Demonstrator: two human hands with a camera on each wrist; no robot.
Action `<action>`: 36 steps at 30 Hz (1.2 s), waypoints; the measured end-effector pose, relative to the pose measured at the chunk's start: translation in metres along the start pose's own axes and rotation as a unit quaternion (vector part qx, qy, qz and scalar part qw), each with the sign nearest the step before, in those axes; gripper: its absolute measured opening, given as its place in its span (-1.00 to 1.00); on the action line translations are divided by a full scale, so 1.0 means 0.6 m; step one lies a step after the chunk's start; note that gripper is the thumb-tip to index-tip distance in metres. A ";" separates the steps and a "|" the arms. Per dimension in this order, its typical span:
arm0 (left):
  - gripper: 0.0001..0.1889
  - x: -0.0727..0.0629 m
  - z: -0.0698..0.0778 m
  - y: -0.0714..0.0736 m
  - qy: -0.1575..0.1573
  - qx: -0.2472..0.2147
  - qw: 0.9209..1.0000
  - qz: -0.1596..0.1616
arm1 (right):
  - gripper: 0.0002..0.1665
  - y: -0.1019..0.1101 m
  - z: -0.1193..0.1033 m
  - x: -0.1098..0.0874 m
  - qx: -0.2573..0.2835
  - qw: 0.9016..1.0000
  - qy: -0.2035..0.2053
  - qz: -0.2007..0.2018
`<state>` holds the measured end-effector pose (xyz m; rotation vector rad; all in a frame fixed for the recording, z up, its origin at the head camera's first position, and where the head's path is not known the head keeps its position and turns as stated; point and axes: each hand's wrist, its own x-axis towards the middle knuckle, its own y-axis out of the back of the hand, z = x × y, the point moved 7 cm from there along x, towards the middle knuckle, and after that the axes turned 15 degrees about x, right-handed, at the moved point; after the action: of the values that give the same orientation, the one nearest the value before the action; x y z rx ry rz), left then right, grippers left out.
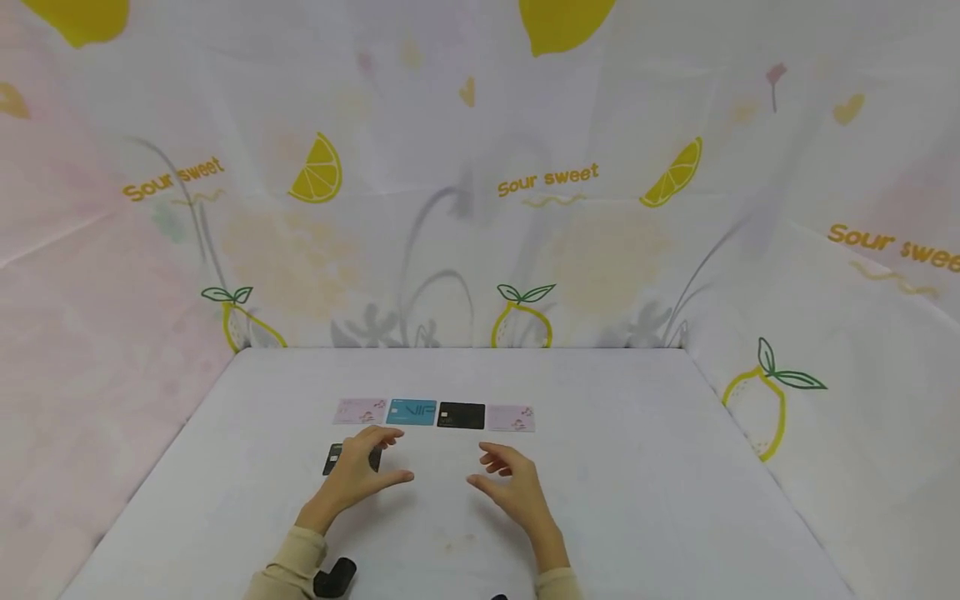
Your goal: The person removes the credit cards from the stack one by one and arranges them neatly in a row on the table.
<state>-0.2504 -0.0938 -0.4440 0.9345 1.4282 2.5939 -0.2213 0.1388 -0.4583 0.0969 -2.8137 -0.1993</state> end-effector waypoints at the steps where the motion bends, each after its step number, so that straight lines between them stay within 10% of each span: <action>1: -0.39 -0.001 -0.004 0.003 -0.001 0.009 1.000 0.003 | -0.48 -0.003 0.003 0.002 0.002 1.000 0.001 -0.006; 14: -0.37 -0.004 -0.054 0.028 0.015 0.054 0.998 0.011 | -0.48 -0.042 0.007 0.019 0.004 0.999 -0.012 -0.042; 25: -0.38 -0.015 -0.080 0.041 0.018 0.061 0.998 0.022 | -0.53 -0.077 -0.064 0.024 0.015 0.997 -0.014 -0.069; 36: -0.37 -0.026 -0.104 0.051 0.038 0.067 0.997 0.008 | -0.51 -0.103 -0.038 0.040 0.030 0.996 -0.007 -0.079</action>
<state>-0.2627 -0.1631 -0.4524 0.8747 1.6392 2.5983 -0.2340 0.0728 -0.4385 0.3338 -2.8267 -0.1522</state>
